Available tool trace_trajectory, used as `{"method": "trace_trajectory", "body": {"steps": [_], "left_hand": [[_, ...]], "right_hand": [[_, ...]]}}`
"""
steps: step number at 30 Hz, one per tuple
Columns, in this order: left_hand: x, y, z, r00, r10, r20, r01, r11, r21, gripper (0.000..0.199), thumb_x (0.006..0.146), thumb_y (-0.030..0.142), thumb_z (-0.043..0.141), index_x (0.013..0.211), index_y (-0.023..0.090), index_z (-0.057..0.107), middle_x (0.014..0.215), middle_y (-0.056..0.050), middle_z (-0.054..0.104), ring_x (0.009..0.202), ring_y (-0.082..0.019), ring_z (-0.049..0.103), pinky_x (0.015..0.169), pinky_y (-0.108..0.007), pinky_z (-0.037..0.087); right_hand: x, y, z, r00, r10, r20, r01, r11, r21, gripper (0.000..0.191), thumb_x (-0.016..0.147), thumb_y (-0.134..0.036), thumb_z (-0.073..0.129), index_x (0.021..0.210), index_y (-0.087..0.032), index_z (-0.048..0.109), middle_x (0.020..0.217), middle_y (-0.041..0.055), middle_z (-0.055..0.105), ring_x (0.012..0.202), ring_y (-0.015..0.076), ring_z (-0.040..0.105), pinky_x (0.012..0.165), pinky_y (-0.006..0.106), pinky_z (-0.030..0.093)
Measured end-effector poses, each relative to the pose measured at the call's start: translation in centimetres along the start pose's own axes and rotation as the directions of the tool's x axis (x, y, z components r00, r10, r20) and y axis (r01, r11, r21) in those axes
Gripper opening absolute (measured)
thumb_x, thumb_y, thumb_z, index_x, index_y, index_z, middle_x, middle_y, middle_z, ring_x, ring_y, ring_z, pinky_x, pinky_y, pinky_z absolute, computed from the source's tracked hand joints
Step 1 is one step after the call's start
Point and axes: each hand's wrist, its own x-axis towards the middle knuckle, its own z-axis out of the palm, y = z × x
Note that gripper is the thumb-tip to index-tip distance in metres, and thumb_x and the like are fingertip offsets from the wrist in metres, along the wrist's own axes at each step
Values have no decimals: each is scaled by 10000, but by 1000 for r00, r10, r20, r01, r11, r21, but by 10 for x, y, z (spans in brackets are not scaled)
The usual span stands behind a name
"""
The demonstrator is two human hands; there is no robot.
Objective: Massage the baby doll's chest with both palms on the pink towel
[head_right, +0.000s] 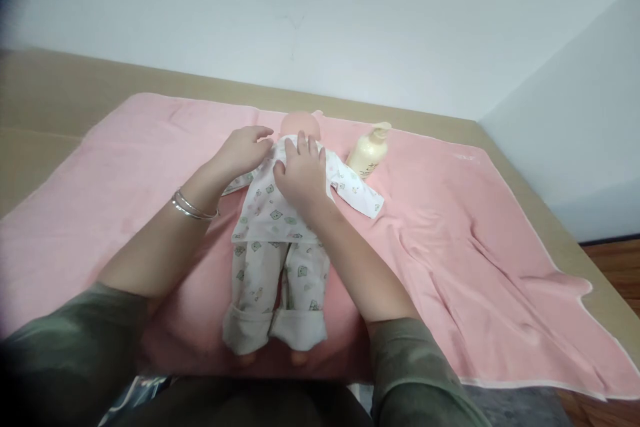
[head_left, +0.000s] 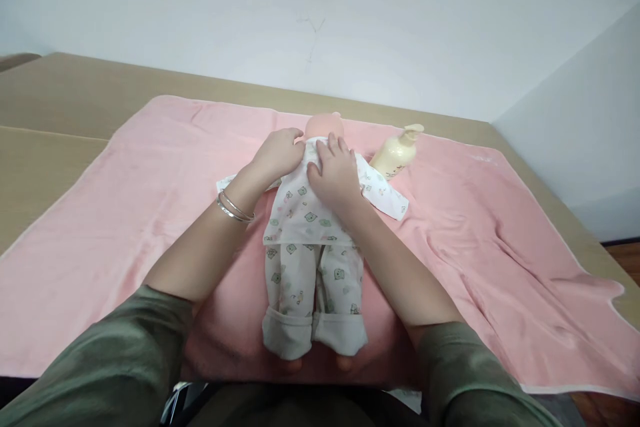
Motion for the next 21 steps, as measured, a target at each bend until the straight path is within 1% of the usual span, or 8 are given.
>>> {"method": "trace_trajectory", "body": {"steps": [2, 3, 7, 9, 13, 16, 18, 21], "left_hand": [[-1, 0, -1, 1000, -12, 3, 12, 1000, -5, 530, 950, 206, 444, 1438, 114, 632, 1547, -130, 618, 1446, -262, 573, 1217, -383, 449], [-1, 1, -2, 1000, -15, 6, 15, 1000, -10, 535, 951, 209, 442, 1444, 114, 626, 1553, -129, 613, 1449, -260, 570, 1222, -381, 443], [-3, 2, -2, 1000, -11, 6, 12, 1000, -26, 555, 951, 213, 438, 1465, 90, 607, 1561, -144, 602, 1456, -257, 564, 1233, -371, 434], [-3, 4, 0, 1000, -5, 12, 6, 1000, -24, 550, 950, 209, 438, 1458, 89, 614, 1553, -146, 609, 1450, -259, 570, 1234, -377, 435], [-4, 5, 2, 1000, 6, 31, -5, 1000, -18, 533, 956, 207, 429, 1435, 94, 633, 1536, -146, 625, 1427, -257, 591, 1221, -381, 447], [-3, 3, 3, 1000, 15, 20, -15, 1000, -11, 535, 954, 220, 432, 1439, 108, 630, 1534, -137, 628, 1431, -259, 586, 1223, -386, 441], [-2, 2, 3, 1000, 16, 9, -16, 1000, -7, 539, 956, 229, 429, 1444, 110, 623, 1538, -137, 624, 1439, -265, 577, 1229, -396, 434], [-7, 10, -1, 1000, 8, 10, -8, 1000, 16, 518, 949, 211, 429, 1410, 103, 640, 1524, -150, 632, 1428, -284, 581, 1226, -410, 438]], "right_hand": [[0, 1, 0, 999, 10, 41, -9, 1000, -3, 580, 1002, -305, 419, 1538, -97, 494, 1739, 215, 316, 1618, 432, 265, 1276, 680, 243], [0, 1, -1, 999, 11, 36, -11, 1000, -5, 584, 999, -302, 423, 1541, -92, 486, 1746, 216, 297, 1625, 432, 247, 1277, 679, 243], [1, 0, -6, 999, 11, -37, -12, 1000, -16, 639, 996, -269, 399, 1605, -75, 374, 1770, 192, 241, 1656, 378, 174, 1309, 622, 231], [2, 1, -3, 1000, 12, -21, -12, 1000, -11, 641, 1003, -279, 388, 1610, -76, 368, 1760, 195, 269, 1645, 380, 211, 1308, 623, 236], [6, 7, 4, 998, 17, 60, -21, 998, 55, 604, 1006, -317, 407, 1562, -87, 462, 1721, 209, 358, 1603, 412, 309, 1291, 671, 242], [7, 9, -1, 999, 33, 27, -36, 990, 133, 611, 998, -303, 407, 1575, -107, 450, 1724, 185, 363, 1613, 371, 307, 1300, 649, 253], [6, 8, -3, 999, 38, -13, -36, 989, 146, 622, 994, -292, 402, 1589, -112, 430, 1731, 174, 354, 1623, 353, 292, 1308, 635, 246], [3, 3, 2, 1000, 0, 3, 0, 995, 96, 598, 998, -291, 405, 1564, -109, 468, 1721, 184, 372, 1612, 378, 308, 1298, 664, 238]]}}
